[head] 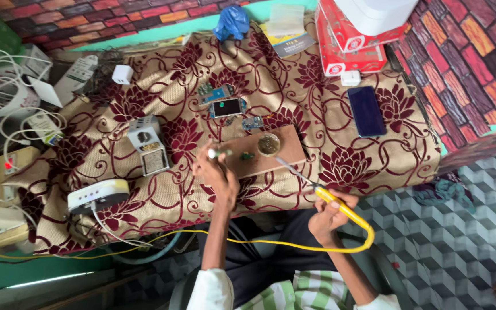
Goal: The person uses a soldering iron and solder to work on a small green circuit board placed on a wooden board. They repeatedly apply heat and solder to specific points on the board while holding it steady with their other hand.
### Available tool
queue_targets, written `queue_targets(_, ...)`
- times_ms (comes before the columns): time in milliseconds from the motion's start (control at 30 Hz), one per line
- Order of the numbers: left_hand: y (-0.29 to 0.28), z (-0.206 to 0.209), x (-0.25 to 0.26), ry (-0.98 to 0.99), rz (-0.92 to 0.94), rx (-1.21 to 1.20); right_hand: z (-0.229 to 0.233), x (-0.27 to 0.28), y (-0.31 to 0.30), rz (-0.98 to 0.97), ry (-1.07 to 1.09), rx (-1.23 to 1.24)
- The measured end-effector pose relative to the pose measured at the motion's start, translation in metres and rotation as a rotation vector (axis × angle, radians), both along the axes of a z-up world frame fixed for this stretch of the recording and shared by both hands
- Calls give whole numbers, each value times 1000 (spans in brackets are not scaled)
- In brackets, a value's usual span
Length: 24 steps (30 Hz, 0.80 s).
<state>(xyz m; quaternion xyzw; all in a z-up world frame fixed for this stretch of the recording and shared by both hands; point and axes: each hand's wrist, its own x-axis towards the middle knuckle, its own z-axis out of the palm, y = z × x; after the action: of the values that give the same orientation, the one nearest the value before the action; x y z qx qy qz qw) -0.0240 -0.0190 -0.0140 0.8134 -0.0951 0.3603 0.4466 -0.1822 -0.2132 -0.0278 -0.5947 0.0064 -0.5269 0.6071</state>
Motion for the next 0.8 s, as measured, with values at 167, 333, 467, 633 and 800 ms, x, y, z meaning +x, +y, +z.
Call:
queue_targets(167, 5, 7, 27, -25, -20, 232, -5, 9, 7, 48, 56, 110)
queue_targets(333, 6, -2, 30, 15, -96, 294, -1, 19, 11, 73, 23, 195)
queue_targets(467, 8, -7, 23, 64, -132, 170, 1, 23, 12, 162, 32, 303)
queue_targets(633, 15, 1, 15, -30, -303, -57, 5, 37, 14, 165, 105, 356)
queue_targets(800, 15, 0, 14, 134, -138, 78, 12, 44, 17, 159, 145, 346)
